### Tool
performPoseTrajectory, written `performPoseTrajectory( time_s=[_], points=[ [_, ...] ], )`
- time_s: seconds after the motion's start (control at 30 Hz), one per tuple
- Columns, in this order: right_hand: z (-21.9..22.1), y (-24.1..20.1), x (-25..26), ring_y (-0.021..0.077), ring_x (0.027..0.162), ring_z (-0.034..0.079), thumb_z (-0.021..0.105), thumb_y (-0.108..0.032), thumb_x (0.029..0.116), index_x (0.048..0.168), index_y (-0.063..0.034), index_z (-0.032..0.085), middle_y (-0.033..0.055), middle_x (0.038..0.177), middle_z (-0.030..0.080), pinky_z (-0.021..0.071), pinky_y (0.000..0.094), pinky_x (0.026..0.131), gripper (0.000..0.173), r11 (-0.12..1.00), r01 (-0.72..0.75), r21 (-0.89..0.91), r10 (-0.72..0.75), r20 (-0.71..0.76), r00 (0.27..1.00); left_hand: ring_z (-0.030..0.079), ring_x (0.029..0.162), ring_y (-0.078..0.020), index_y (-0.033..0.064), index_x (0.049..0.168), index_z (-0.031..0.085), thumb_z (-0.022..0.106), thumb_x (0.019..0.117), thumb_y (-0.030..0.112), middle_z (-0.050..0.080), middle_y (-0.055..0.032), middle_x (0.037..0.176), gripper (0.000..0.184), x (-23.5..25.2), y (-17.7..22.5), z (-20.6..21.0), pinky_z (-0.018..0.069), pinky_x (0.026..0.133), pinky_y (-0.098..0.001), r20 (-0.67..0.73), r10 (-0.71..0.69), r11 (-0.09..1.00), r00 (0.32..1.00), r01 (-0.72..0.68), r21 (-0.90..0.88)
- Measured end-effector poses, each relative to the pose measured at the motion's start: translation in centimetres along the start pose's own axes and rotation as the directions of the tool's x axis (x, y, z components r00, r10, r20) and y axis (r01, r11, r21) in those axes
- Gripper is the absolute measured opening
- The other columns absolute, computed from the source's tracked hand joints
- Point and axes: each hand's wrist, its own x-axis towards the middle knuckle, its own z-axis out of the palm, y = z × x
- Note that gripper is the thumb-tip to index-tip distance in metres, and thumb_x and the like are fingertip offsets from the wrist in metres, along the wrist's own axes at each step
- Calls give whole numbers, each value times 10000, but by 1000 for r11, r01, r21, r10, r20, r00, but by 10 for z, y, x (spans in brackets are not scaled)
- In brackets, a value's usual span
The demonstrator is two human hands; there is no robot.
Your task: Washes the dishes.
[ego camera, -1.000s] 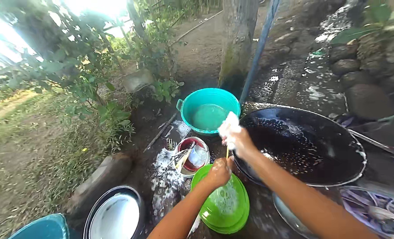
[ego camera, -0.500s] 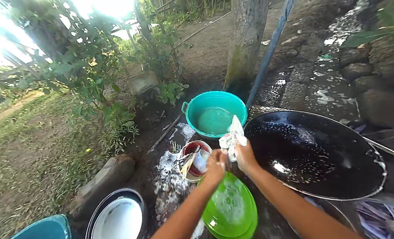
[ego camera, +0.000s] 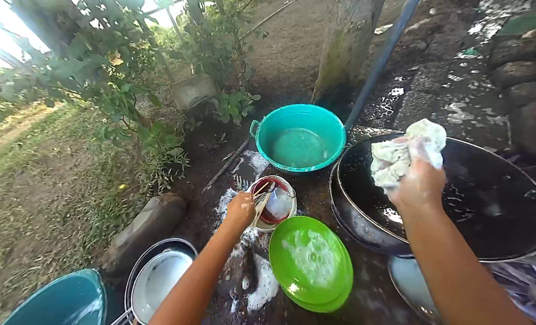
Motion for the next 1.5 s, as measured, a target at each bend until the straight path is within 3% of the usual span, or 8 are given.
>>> performPoseTrajectory(
  time_s=[0.33,0.63,0.73,1.0,1.13,1.27,1.4,1.5],
  points=[
    [-140,-61,4,21,701,653,392,-184,1087,1224,-66,584,-66,892,694,580,215,638,263,906,90,-414,-99,1,995,633,1184,-320,-23,1196,694,492,1070,368,671,-220,1226,457,22,83,7,474,1048,-493,-113,322,883,940,-341,-323],
    [-208,-27,65,352,1129,631,553,-152,1036,1465,16,463,269,1296,607,508,547,977,469,350,-9,-937,215,70,974,652,776,-262,-9,1229,457,416,1000,14,584,-171,997,234,30,240,119,593,694,-413,429,328,-29,842,463,-886],
    [-205,34,75,544,1451,335,625,-101,972,1550,100,307,385,1551,345,276,688,1165,689,25,169,-985,444,162,881,623,699,-219,-15,1221,448,449,962,-71,561,-146,946,264,4,248,103,576,616,-374,356,259,51,898,355,-933],
    [-95,69,-7,387,1302,590,550,-50,1006,1313,-1,676,230,1362,640,439,535,1129,335,414,602,-683,332,729,598,652,682,-192,-42,1297,436,482,956,-85,623,-140,901,346,-22,160,52,571,581,-342,112,72,64,991,107,-992],
    [-93,55,82,509,1387,448,515,-85,1027,1340,42,623,334,1444,514,345,636,1154,355,121,546,-829,155,559,814,663,624,-175,-28,1090,509,446,939,-122,651,-102,801,188,-50,124,52,585,556,-331,171,112,44,979,167,-985],
    [7,66,22,395,1387,484,607,-83,966,1440,25,535,274,1475,504,404,513,1160,491,507,515,-692,-4,595,804,693,636,-193,-12,1063,513,423,928,-139,681,-104,810,206,-71,133,70,610,569,-347,205,244,-10,948,214,-977],
    [-54,65,-39,418,1324,549,628,-113,975,1310,-51,679,220,1397,608,433,606,1101,344,464,706,-535,332,844,421,675,620,-158,-46,1085,522,473,927,-121,665,-85,785,182,-61,93,65,597,549,-329,43,24,0,999,43,-999],
    [-138,15,-3,436,1269,577,631,-97,956,1261,-39,702,222,1329,645,425,642,1073,319,287,614,-735,391,675,626,669,593,-142,-35,1108,500,467,929,-115,655,-74,776,198,-63,76,63,598,530,-311,16,-81,10,997,17,-1000]
  ],
)
